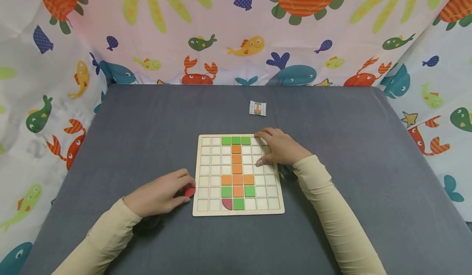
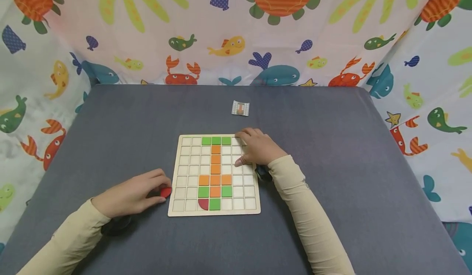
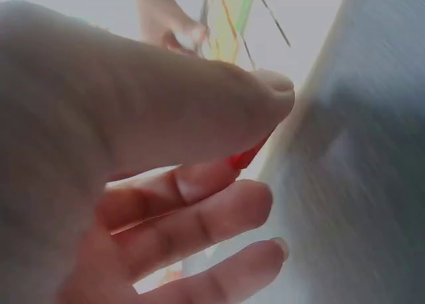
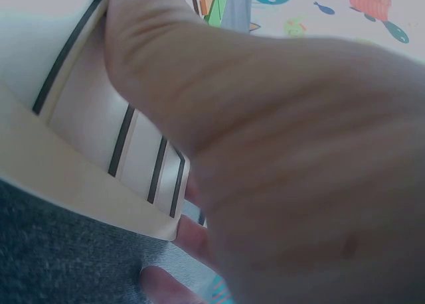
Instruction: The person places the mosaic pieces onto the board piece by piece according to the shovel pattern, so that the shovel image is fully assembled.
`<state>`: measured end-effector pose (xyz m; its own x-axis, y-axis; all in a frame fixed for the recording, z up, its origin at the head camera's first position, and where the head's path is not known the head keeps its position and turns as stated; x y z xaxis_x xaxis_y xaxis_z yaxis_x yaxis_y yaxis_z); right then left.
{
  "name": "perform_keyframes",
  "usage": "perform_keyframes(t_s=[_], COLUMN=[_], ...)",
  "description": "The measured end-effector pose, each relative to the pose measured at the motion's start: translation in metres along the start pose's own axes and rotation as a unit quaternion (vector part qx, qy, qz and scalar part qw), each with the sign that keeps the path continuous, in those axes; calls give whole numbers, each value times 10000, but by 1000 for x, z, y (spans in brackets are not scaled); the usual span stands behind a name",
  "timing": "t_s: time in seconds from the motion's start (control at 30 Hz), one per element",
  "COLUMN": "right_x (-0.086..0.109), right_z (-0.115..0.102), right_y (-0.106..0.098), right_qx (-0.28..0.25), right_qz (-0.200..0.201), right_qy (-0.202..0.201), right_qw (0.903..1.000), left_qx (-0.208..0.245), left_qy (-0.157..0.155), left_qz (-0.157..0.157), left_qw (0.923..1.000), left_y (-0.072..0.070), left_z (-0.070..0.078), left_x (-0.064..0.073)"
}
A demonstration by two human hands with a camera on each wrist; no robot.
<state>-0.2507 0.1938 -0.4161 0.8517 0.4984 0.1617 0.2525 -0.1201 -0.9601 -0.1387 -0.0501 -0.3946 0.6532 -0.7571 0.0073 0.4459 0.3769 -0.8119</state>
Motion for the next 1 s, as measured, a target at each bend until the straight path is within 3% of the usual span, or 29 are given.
perform_keyframes(t_s=[0.23, 0.53, 0.77, 1.0], right_x=[0, -1, 0, -1], right_z=[-2, 0, 1, 2], right_y=[4, 1, 0, 1], right_qx=[-46, 69, 48, 82], right_qz=[-5, 67, 153, 144], right_qy=[-6, 3, -62, -85], right_qw=[10000, 10000, 9999, 9998], left_qx=[67, -268, -587, -645], left_qy=[671, 1174, 1538, 1785], left_qz=[-91, -574, -778, -636], left_qw=[9977, 9911, 9833, 9798], left_y=[11, 46, 67, 69], left_z=[34, 69, 85, 90], left_x=[-40, -84, -95, -93])
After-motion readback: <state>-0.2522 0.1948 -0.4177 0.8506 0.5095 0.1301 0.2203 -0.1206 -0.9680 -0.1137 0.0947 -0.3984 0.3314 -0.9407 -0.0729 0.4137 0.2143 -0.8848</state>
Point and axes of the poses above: each hand's wrist, its own x-axis away from the middle knuckle, its own y-axis out of the palm, z = x × y, the point moved 9 cm from there along -x, towards the middle knuckle, and after that the axes turned 7 degrees about x, right-handed, at the moved point
